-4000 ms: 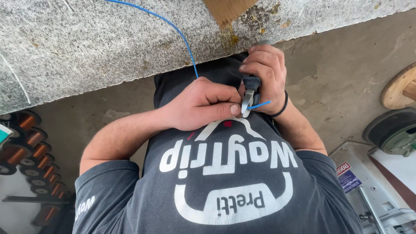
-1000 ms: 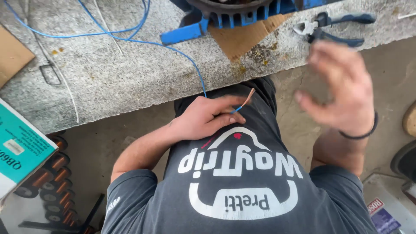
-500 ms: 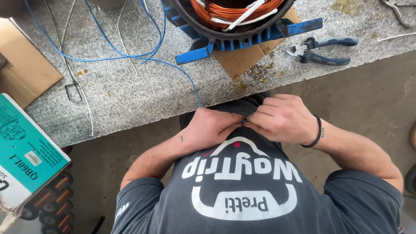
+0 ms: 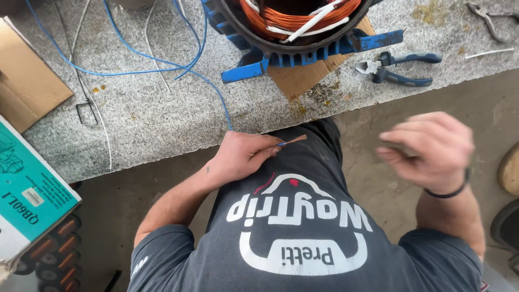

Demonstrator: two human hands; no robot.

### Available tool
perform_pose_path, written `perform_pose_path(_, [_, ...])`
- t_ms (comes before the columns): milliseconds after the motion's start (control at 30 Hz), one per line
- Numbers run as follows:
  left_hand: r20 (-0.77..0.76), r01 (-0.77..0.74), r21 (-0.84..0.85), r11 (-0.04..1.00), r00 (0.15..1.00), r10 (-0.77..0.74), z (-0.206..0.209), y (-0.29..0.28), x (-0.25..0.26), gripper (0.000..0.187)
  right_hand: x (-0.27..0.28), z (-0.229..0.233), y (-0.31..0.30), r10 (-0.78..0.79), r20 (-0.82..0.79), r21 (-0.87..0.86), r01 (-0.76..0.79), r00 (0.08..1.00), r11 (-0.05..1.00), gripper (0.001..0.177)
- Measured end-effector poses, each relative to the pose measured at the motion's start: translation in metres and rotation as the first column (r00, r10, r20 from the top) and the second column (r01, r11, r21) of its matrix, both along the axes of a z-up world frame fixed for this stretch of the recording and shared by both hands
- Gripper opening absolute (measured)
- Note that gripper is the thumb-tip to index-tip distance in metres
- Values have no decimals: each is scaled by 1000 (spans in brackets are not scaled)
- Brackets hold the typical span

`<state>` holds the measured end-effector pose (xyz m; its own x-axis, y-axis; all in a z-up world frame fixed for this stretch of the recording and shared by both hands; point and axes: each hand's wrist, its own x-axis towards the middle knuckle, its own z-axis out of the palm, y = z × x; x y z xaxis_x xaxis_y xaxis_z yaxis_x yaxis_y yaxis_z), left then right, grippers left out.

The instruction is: The person strips insulation from the ends of copper winding wires using a knife, then twists the bare copper strands together and joins them to the wires of an electric motor stator on the workbench.

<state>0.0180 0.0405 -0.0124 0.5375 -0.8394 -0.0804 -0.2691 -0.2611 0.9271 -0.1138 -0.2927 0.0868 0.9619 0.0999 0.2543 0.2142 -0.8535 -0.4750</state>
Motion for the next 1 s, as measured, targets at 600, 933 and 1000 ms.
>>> perform_pose_path(600, [157,-73,-144,987,983,95,9,8,-5,14,87,-10,99,553,-87,-219,-557,829,801,10])
perform_pose_path(933, [310,116,48,992,943,-125,10,20,29,23,73,-4,69,444,-212,-264,-488,871,832,4])
perform_pose_path(1000, [321,98,64,993,940,-113,2,36,35,24,71,-4,53,438,-204,-258,-480,875,838,3])
